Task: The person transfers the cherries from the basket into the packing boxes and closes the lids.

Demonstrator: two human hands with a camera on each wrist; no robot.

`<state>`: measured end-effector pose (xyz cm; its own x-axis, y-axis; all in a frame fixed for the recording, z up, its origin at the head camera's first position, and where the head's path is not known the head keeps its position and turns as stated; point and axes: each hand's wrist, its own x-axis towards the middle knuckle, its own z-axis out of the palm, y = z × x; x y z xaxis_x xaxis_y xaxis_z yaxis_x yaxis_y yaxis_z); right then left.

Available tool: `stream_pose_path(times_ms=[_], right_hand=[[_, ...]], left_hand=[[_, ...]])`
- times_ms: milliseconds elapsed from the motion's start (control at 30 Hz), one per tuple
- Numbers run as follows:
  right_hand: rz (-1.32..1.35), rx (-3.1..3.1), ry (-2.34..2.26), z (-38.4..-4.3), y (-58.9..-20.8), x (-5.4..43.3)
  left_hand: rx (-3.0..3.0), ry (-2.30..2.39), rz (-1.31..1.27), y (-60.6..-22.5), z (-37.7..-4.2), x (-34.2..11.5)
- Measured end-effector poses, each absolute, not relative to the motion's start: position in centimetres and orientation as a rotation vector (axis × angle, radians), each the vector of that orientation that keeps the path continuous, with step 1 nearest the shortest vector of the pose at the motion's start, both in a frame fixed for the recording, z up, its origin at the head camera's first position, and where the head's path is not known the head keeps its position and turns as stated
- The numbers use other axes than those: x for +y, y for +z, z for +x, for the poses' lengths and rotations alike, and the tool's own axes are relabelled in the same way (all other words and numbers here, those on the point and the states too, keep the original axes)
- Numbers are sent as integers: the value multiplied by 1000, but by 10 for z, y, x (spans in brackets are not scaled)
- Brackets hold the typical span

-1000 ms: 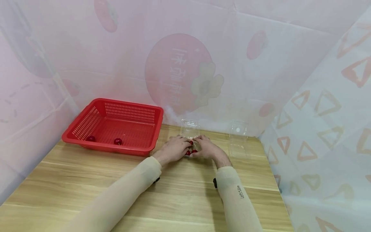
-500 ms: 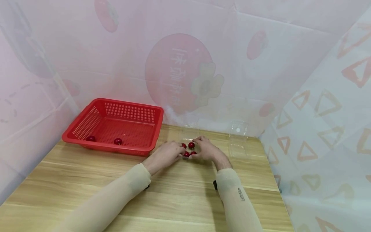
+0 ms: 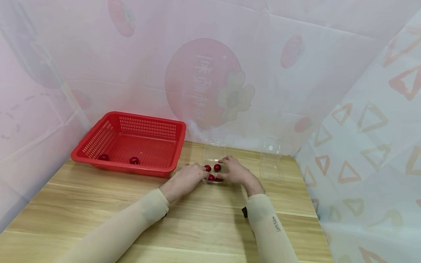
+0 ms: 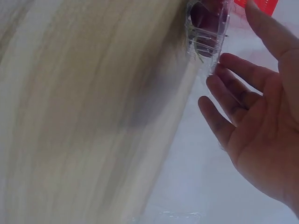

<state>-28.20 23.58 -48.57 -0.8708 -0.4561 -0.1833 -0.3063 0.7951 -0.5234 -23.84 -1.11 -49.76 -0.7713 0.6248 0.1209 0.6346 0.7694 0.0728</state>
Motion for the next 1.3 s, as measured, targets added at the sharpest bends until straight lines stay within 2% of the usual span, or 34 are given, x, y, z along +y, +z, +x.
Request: stream_pose_path(times_ms=[433,600,733,833,1067,1300], right_hand=[[-267,2763,-1407,-314,-494,225],[-73,2620,-1511,-333,-500,230],[23,2580,-1471,-356,-520,241],[79,2517,-1470,-358,-520,240],[168,2268,-1696,-336,-491,225],[154,2231,-1817,-334,-483,220]], left_hand=[[-2827,-129,-1045,-498,-236,-10],[-2833,-134,-1042,-499,-236,-10],[-2835,-141,-1041,-499,-236,-10],[-2835,-142,-1044,-499,-236,-10],[-2845,-188,-1048,-497,-237,-10],[-2834,-178,-1046,-496,-236,-11]])
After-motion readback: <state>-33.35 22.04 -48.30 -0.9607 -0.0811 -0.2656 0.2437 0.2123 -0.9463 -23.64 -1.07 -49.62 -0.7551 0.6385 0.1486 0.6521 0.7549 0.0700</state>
